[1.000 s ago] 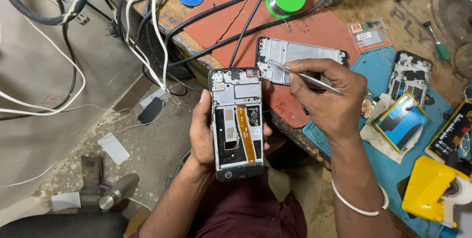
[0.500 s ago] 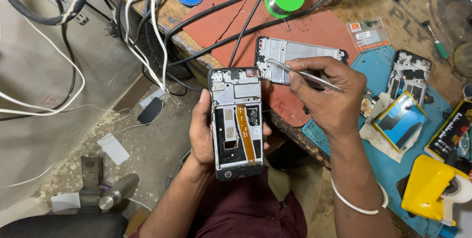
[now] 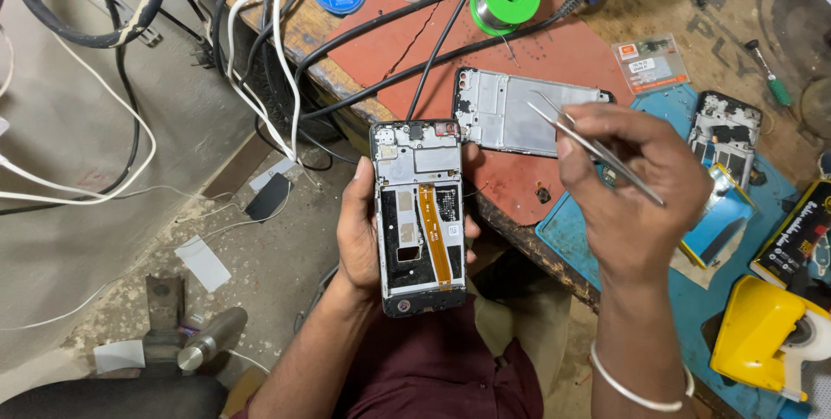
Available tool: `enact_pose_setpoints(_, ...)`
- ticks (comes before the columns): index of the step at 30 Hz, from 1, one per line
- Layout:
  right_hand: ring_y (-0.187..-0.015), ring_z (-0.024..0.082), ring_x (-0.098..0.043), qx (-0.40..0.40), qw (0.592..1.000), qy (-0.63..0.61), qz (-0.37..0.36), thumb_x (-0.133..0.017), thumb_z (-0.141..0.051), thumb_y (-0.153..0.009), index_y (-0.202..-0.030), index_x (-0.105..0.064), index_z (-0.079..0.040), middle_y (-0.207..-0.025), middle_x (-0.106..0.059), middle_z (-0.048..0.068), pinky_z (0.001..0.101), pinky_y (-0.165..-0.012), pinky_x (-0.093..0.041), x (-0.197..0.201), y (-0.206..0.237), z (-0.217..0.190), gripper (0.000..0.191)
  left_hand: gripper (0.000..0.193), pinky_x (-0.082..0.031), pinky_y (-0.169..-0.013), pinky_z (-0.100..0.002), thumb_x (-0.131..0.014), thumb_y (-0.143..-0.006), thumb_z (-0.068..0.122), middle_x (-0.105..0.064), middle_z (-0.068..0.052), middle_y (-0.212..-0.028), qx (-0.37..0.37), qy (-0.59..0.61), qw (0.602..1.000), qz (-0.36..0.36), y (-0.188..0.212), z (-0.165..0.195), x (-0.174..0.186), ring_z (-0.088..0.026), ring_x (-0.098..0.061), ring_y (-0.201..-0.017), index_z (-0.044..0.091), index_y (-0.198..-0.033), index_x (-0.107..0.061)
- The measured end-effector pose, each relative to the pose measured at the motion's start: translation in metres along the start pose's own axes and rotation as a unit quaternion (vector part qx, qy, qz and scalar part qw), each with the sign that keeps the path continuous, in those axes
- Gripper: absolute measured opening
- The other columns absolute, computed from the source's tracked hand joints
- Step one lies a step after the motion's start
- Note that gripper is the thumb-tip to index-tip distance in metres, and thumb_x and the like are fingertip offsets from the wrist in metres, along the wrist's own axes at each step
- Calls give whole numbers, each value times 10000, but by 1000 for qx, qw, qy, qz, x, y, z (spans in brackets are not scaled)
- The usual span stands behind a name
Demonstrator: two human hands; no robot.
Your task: The person uses tweezers to remove small components from a disassembled smartphone chassis and places them into a replacement chassis. They then use a metal prying tool to scrape residue from the interior of the replacement chassis. The person continues to transfer small parts between the two phone bodies using tweezers.
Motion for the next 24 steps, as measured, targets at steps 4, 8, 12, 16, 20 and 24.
enact_pose_setpoints(4, -1038, 148, -727, -22, 998, 3, 54, -780, 9, -980, -1166, -653, 17, -1132, -733, 151, 265, -968, -612, 14, 35, -12, 224, 841, -661, -788, -522, -261, -1084, 627, -479, -250, -1562, -5, 11, 1000, -7, -1, 0, -2, -381, -727, -1002, -11, -1626, -346)
enact_pose_setpoints(8, -894, 117, -695, -78, 992, 24, 97, -823, -5, -990, -1120, -700, 64, -1037, -750, 149, 221, -830, -572, 20, 48, 7, 192, 830, -661, -778, -519, -255, -1092, 614, -478, -260, -1562, -16, -8, 1000, -1, -2, -3, -4, -381, -731, -984, -17, -1622, -352)
enact_pose_setpoints(12, -825, 100, -701, -90, 993, 2, 71, -810, -12, -983, -1098, -714, 56, -968, -757, 113, 216, -778, -593, 7, 27, 19, 165, 832, -661, -764, -513, -255, -1093, 611, -489, -263, -1563, -28, -47, 998, 17, -1, -3, -6, -378, -728, -961, -29, -1614, -368)
enact_pose_setpoints(16, -799, 136, -712, -165, 984, -10, 60, -754, 34, -924, -1012, -713, 63, -924, -743, 118, 242, -741, -598, -12, -8, 32, 102, 834, -662, -758, -510, -252, -1089, 619, -502, -256, -1545, -24, -44, 999, 15, -1, -1, -6, -383, -728, -961, -25, -1605, -373)
enact_pose_setpoints(20, -747, 172, -747, -195, 974, -95, 64, -712, 26, -926, -952, -700, 56, -872, -736, 129, 272, -706, -647, -23, -27, 46, 41, 840, -662, -760, -510, -253, -1084, 624, -505, -254, -1542, -17, -35, 999, 14, 0, -1, -4, -383, -728, -967, -24, -1606, -371)
enact_pose_setpoints(24, -710, 164, -721, -191, 977, -80, 43, -718, 26, -921, -938, -700, 66, -845, -730, 137, 274, -694, -639, -25, -28, 53, 47, 838, -663, -769, -511, -252, -1080, 627, -495, -246, -1545, -11, -19, 1000, 1, -1, -1, -2, -385, -728, -975, -11, -1611, -361)
Point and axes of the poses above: each hand's wrist, its own y-axis away from the middle knuckle, its own x-axis out of the back of the hand, z = x × y, the point moved 4 cm from there along -y, towards the middle knuckle
